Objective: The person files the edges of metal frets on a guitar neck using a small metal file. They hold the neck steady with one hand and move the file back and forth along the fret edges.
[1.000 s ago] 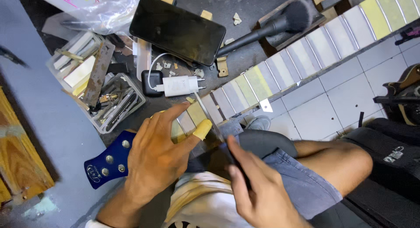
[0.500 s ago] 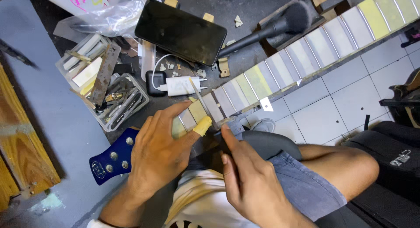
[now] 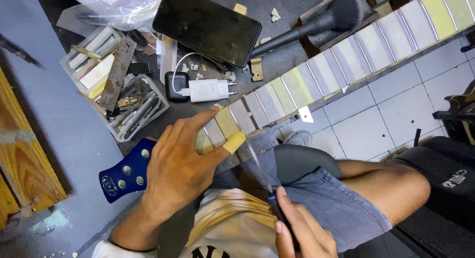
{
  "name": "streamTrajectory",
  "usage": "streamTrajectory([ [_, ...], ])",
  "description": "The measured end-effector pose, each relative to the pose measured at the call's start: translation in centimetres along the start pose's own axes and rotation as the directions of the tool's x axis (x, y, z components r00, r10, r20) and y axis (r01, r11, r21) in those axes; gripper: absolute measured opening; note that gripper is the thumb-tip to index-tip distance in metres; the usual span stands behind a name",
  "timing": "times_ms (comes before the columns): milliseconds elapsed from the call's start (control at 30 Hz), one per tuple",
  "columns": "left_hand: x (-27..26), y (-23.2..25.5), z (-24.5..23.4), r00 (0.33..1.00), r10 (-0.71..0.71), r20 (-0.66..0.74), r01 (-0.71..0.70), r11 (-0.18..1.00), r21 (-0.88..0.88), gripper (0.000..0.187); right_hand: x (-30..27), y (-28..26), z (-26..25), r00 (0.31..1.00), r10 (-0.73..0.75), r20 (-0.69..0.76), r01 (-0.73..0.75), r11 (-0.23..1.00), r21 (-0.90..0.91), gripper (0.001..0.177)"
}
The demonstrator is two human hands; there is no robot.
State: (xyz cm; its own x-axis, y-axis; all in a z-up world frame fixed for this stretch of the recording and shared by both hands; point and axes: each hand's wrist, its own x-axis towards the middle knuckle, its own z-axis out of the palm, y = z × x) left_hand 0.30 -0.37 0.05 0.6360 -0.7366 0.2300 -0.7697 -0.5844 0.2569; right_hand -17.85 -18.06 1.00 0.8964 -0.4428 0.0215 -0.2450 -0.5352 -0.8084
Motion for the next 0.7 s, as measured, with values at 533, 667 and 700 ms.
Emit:
streamTrajectory([
  [533,0.0,0.3,-0.2,1.000,-0.006,-0.015,0.005,1.000,-0.030,0.038,4.7,-1.6,0.7,0.951,-0.063,0.301,0.138,0.962,-0.236,0.053],
  [667,0.2,0.0,0.1,0.999,-0.018,-0.047,0.015,0.998,-0.063,0.013,6.6,-0.8,1.3,0.921,-0.242,0.306,0.225,0.970,0.091,0.051],
  [700,0.0,0.1,0.0,0.999,-0.018,-0.046,0.015,0.998,-0.067,0.013,5.0,-0.5,0.3,0.921,-0.239,0.307,0.222,0.971,0.088,0.051],
])
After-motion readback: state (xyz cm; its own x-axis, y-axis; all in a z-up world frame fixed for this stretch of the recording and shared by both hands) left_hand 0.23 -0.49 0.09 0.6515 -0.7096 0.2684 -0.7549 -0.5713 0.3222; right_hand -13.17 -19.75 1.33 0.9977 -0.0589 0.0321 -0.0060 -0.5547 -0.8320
